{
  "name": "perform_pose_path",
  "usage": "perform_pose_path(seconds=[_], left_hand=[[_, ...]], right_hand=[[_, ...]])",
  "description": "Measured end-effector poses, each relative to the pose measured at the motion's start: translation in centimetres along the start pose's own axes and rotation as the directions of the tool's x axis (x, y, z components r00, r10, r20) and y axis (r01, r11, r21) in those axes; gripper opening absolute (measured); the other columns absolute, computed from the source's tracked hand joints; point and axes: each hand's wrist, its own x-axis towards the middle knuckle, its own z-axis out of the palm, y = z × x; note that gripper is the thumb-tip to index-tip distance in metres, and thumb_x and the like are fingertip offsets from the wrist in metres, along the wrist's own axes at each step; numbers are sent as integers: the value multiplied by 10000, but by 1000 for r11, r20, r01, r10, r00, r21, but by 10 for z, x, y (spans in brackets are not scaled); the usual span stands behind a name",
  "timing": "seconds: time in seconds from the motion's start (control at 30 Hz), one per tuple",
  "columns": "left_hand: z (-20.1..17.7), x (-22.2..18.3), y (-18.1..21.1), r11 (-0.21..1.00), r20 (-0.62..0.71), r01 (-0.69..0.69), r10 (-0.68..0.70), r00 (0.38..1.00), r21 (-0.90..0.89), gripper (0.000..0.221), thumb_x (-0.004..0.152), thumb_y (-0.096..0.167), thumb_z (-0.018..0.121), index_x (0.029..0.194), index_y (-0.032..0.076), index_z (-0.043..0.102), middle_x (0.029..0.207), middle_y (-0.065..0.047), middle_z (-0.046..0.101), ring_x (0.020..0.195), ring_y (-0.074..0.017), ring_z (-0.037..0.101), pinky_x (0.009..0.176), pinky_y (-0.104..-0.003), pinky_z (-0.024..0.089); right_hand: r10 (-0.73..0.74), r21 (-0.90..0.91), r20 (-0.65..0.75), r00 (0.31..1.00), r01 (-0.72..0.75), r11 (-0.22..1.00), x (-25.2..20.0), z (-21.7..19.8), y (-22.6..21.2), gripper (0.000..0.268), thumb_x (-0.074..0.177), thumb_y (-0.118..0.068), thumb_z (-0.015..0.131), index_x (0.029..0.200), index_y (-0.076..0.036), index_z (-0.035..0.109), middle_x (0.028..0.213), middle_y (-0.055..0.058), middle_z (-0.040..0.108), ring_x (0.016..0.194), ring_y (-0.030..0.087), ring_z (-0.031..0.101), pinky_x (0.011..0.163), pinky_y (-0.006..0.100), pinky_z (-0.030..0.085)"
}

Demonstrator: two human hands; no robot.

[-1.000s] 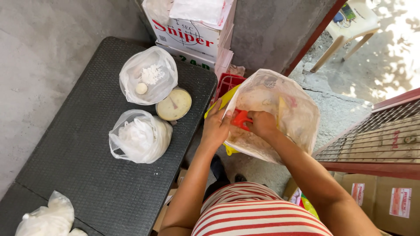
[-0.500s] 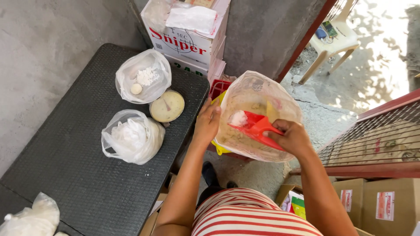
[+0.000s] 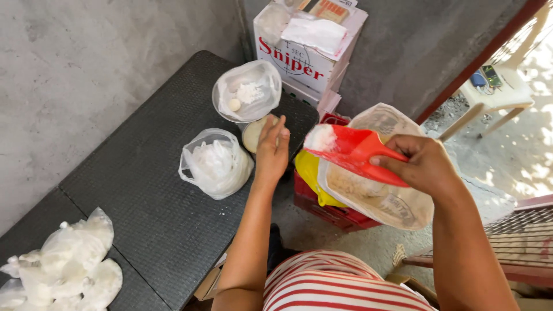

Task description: Scooping a white powder from a large sack into smaller plastic bags, weighing them, and tying them shut.

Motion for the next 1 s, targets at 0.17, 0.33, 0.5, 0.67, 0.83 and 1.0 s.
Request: perform_pose_path(seconds=[0.17,0.33,0.5,0.67,0.83,1.0], left_hand=[[-50,29,-19,1000,-124,5,-2,992,29,411,1080,298,549,1426,88,622,1600,-298,404,1501,-429,396,1210,-452,338],[-80,47,-52,995,-201,64,-48,978,75,398,1066,287,583,1430,131,625,1626,-336,312,1510,-467,343,1186,-460,341],[-88,69,-98,992,-102,130,-129,986,0,369,1001,272,660,1364,213,692,1620,-340,313,1501,-449,372,1180,-440,363],[-91,96,-135,989,7,149,-149,989,23,385,985,265,678,1357,167,692,1600,-333,349,1475,-437,407,1161,-419,382],[-94,116,-136,980,87,197,-196,977,-3,483,979,274,642,1414,72,587,1578,-284,411,1434,-386,470,1082,-369,460],[-87,115,-151,982,81,176,-170,982,-72,500,1002,272,649,1438,41,569,1568,-262,460,1454,-357,473,1129,-369,426]], right_hand=[[-85,-15,38,996,85,996,64,41,-41,261,828,-278,851,820,-39,746,630,-19,596,562,58,481,506,277,398],[-224,-82,34,974,226,971,145,102,-58,300,844,-303,866,857,-33,734,639,41,610,586,76,481,531,301,408],[-481,-375,-20,877,439,816,206,154,-95,363,750,-353,871,959,-75,768,803,148,728,686,320,696,618,439,544],[-540,-669,220,812,529,523,252,207,-118,210,797,-290,780,854,-94,732,754,155,714,702,373,699,634,495,536],[-643,-723,421,640,665,189,266,230,-140,54,779,-163,697,766,-112,685,697,133,703,658,317,702,632,463,526],[-552,-798,434,712,588,131,262,215,-142,31,761,-140,666,756,-118,687,689,115,718,643,291,711,641,434,527]])
